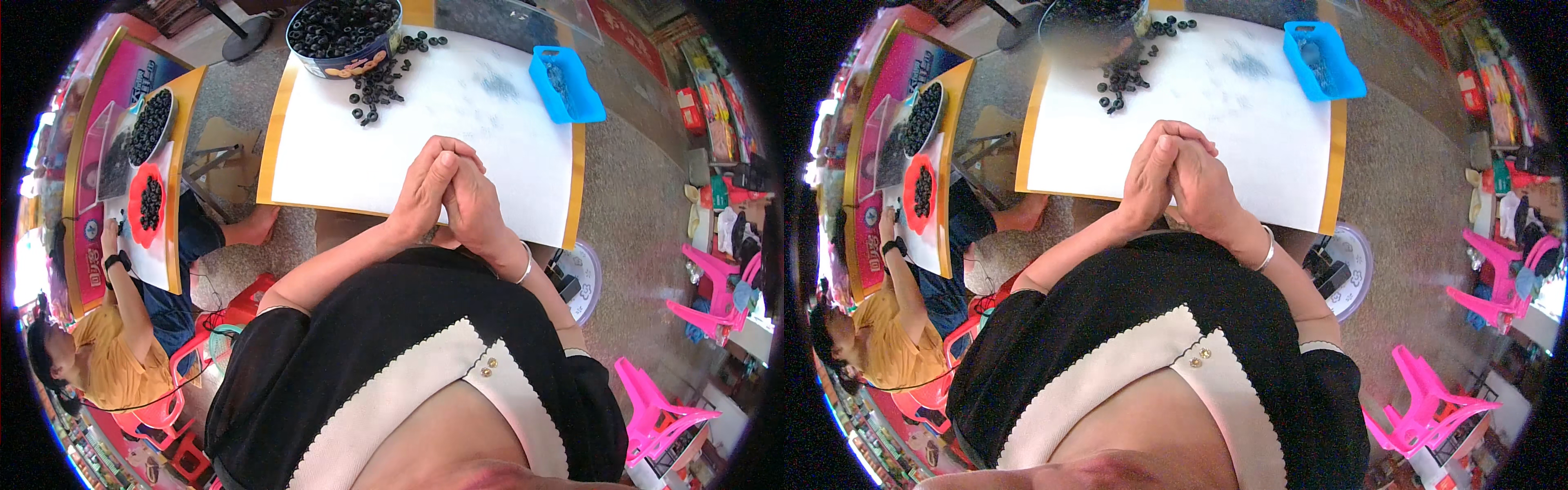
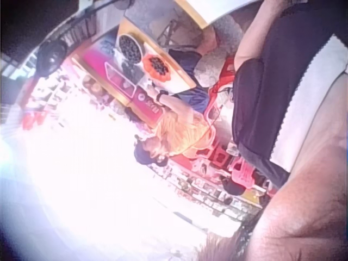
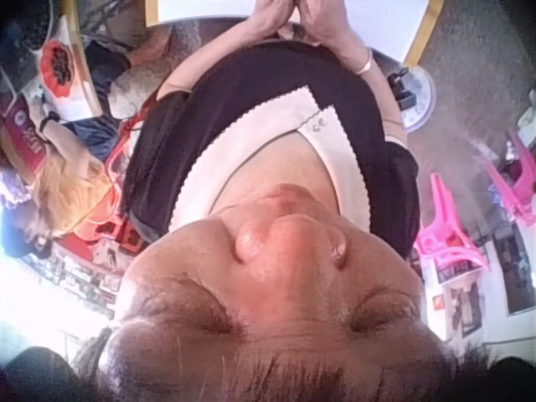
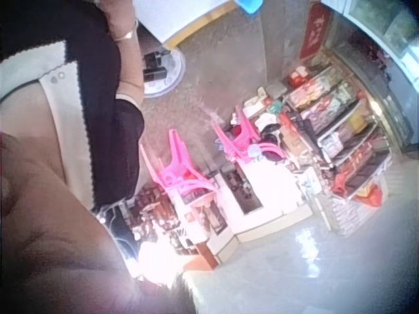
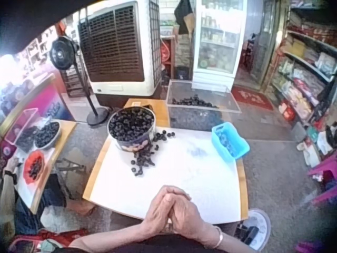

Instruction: The person assembles small plastic components by taking small pins and inserting them into black plastic parts by hand.

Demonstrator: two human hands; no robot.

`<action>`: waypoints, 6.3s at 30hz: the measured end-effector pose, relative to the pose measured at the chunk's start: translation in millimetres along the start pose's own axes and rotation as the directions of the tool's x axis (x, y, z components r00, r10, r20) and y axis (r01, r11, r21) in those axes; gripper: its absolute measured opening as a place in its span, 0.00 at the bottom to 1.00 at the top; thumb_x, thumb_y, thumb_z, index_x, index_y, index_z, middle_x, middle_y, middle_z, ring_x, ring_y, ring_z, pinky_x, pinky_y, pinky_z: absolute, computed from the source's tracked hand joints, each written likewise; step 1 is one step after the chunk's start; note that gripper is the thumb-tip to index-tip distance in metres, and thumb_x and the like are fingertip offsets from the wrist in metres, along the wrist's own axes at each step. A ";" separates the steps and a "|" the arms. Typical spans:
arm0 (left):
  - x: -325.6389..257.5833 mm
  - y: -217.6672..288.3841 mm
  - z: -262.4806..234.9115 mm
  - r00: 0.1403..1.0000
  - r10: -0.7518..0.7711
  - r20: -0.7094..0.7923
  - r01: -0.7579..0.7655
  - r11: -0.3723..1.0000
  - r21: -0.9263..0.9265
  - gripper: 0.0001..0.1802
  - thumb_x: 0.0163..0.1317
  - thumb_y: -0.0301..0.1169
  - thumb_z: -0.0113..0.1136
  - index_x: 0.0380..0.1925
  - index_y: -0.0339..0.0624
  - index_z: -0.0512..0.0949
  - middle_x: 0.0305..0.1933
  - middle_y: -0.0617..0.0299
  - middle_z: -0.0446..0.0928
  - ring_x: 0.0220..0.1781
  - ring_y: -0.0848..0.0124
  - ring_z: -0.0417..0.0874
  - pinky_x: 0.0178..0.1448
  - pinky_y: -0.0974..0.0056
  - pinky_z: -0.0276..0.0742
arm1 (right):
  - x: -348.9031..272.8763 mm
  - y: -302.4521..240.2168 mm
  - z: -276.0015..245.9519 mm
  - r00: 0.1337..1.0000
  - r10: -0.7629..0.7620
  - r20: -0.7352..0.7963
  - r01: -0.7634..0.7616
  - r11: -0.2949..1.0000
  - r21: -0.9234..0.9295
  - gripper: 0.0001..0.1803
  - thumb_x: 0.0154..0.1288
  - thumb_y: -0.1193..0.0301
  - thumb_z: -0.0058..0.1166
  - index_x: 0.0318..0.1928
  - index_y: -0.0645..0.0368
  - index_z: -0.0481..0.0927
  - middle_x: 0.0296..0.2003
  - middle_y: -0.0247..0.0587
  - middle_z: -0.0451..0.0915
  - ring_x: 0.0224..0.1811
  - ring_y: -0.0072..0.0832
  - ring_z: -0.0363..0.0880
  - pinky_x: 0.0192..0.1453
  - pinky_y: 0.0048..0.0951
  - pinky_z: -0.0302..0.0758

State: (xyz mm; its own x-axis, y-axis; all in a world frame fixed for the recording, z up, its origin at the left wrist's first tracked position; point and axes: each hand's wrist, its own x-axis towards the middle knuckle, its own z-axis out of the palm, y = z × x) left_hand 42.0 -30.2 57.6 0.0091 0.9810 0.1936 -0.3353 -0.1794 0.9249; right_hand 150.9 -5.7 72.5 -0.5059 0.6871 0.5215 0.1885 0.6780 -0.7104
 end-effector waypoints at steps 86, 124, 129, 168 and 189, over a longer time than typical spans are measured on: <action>-12.4 23.2 -51.4 0.891 -0.431 -0.141 0.314 0.810 -0.496 0.13 0.66 0.26 0.55 0.48 0.31 0.74 0.39 0.57 0.79 0.37 0.72 0.81 0.45 0.69 0.80 | 28.2 -7.8 -5.7 0.968 0.248 0.049 -0.252 0.964 0.091 0.04 0.62 0.77 0.56 0.38 0.62 0.78 0.31 0.38 0.80 0.31 0.23 0.77 0.36 0.22 0.73; -31.1 9.2 -114.2 0.941 -0.333 0.063 0.288 0.686 -0.668 0.15 0.66 0.30 0.56 0.49 0.33 0.73 0.41 0.59 0.76 0.36 0.76 0.78 0.40 0.74 0.79 | 62.8 27.0 28.1 0.689 0.552 0.469 -0.706 0.365 0.607 0.09 0.63 0.73 0.54 0.42 0.64 0.79 0.32 0.40 0.82 0.26 0.20 0.77 0.31 0.22 0.73; -11.9 3.7 -101.5 0.956 -0.289 0.047 0.244 0.699 -0.673 0.16 0.64 0.30 0.58 0.50 0.33 0.72 0.41 0.58 0.75 0.37 0.76 0.77 0.37 0.76 0.77 | 41.5 38.8 12.7 0.720 0.569 0.397 -0.679 0.463 0.570 0.10 0.62 0.72 0.55 0.41 0.65 0.79 0.31 0.40 0.82 0.27 0.21 0.79 0.31 0.20 0.74; -12.9 49.5 -36.1 0.966 -0.248 -0.070 0.156 0.779 -0.607 0.16 0.67 0.30 0.53 0.51 0.32 0.72 0.48 0.51 0.78 0.44 0.71 0.81 0.51 0.67 0.80 | 36.2 -22.7 -28.8 0.849 0.504 0.158 -0.480 0.610 0.631 0.08 0.62 0.77 0.56 0.42 0.66 0.78 0.31 0.40 0.82 0.27 0.21 0.79 0.33 0.19 0.75; -16.2 63.2 -29.1 0.906 -0.406 -0.119 0.277 0.782 -0.559 0.15 0.66 0.28 0.55 0.49 0.31 0.73 0.38 0.57 0.78 0.36 0.75 0.80 0.44 0.71 0.79 | 33.3 -28.9 -21.4 0.969 0.247 -0.016 -0.229 0.919 0.321 0.07 0.59 0.81 0.56 0.39 0.63 0.79 0.34 0.36 0.80 0.34 0.20 0.77 0.41 0.22 0.74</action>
State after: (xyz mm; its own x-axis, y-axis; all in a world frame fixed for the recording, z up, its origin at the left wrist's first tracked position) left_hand -6.7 -55.3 103.4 0.0325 0.9705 -0.2389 -0.7859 0.1725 0.5938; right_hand 146.7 3.1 120.5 -0.4302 0.8374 0.3371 0.0191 0.3818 -0.9240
